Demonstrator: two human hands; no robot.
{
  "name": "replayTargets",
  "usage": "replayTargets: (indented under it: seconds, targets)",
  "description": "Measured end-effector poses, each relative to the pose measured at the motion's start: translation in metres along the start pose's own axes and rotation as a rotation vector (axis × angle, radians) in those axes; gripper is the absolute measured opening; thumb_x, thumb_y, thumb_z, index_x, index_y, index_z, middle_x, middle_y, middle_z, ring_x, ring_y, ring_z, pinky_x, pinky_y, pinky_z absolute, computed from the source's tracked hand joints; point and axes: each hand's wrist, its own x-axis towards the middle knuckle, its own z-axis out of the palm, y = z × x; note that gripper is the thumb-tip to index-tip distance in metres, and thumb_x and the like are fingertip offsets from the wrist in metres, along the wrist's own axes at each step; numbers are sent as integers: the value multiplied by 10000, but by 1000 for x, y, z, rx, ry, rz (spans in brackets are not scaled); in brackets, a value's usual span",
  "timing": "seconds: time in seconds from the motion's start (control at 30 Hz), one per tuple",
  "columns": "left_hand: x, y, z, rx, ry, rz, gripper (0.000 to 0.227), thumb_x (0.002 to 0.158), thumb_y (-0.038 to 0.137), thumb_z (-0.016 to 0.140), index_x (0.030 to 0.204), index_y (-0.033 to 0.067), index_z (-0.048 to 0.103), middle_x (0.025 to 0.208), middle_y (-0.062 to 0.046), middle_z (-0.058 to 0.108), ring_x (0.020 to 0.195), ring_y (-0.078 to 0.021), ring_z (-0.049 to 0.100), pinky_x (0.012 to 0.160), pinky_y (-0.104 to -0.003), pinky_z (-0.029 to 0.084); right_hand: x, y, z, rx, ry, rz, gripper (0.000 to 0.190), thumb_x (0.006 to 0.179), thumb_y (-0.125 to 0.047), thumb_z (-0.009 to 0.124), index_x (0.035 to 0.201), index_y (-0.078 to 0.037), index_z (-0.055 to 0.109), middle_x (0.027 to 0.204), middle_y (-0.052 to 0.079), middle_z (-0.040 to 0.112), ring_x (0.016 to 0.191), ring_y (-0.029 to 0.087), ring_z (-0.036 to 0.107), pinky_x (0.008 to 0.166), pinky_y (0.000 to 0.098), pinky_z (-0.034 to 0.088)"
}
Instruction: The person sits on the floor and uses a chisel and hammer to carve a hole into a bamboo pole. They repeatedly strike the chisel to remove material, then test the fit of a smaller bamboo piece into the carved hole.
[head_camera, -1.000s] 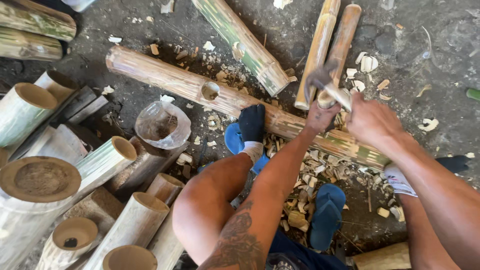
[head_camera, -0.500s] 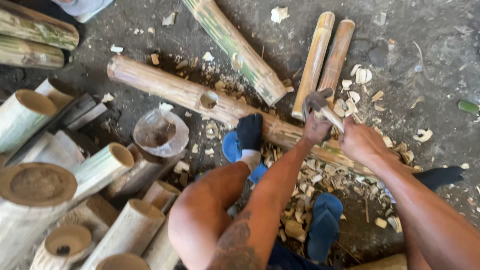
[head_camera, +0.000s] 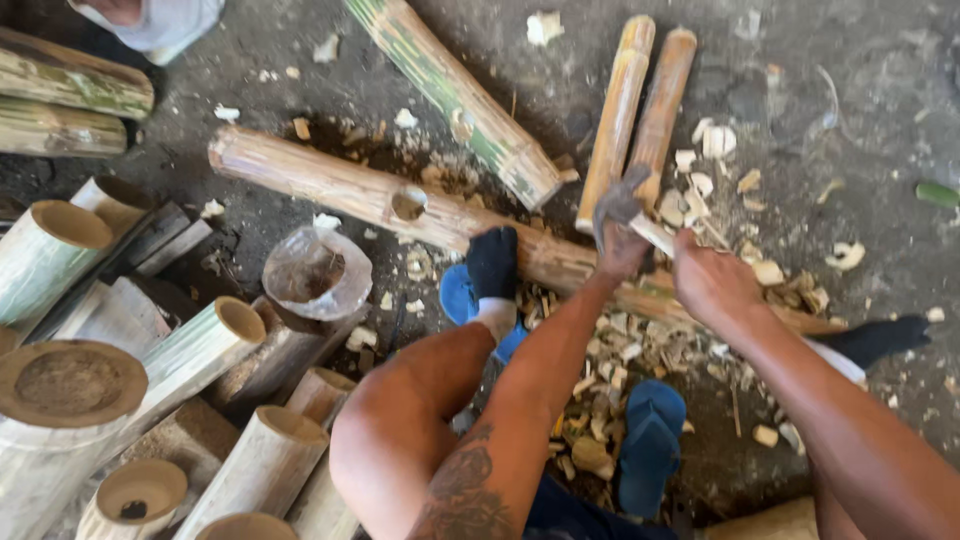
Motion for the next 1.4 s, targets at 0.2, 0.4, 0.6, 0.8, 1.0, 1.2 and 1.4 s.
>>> replayTargets:
  seconds: [0.2,0.4,0.6,0.8,1.0,1.2,1.4]
  targets:
    - [6,44,8,-12,154,243,327,927,108,751,1213,32,611,1071,-32,708,957,-155,654,863,-315,531,-3,23,63,656,-197,339,401,983,-135,527,1371,-70,447,859,222,694,689,401,702,608,553,594]
    - [-5,77,3,-87,89,373,113,902,47,756,990,3,699,907,-30,737,834,-129,691,772,-276,570,-66,73,197,905,447,249,150,940,-82,571,1081,-35,593,883,190,665,787,316,656,701,451,526]
    - [1,120,14,65,117,128,56,864,57,703,857,4,716,735,-5,692,643,-74,613,555,-237,471,-87,88,264,1202,312,541,149,914,-110,569,1044,-43,601,810,146,642,703,260,628,643,404,514]
    - [25,118,50,260,37,215,73,872,62,706,833,1,701,704,-12,664,647,-83,621,560,-251,501,-81,69,284,1514,108,710,137,942,-121,519,1054,-66,575,678,66,534,473,189,480,409,358,394]
    - [37,125,70,444,0,232,177,866,125,745,972,5,671,811,-81,718,691,-114,659,603,-242,560,-65,43,277,1867,158,745,108,917,-31,492,1016,-70,478,595,22,420,401,145,378,339,336,334]
    - [-9,173,154,997,-692,-94,608,874,230,719,1358,45,401,881,-151,688,705,-215,732,577,-229,591,-68,45,272,1884,151,693,113,937,-44,535,1016,-100,475,623,-3,421,435,120,385,356,315,340]
    - [-5,171,115,459,-314,5,532,858,364,735,1282,118,529,1088,-96,718,913,-194,725,694,-262,633,-76,47,283,1900,148,744,98,955,-80,500,1038,-128,485,615,-2,434,430,116,400,351,315,339]
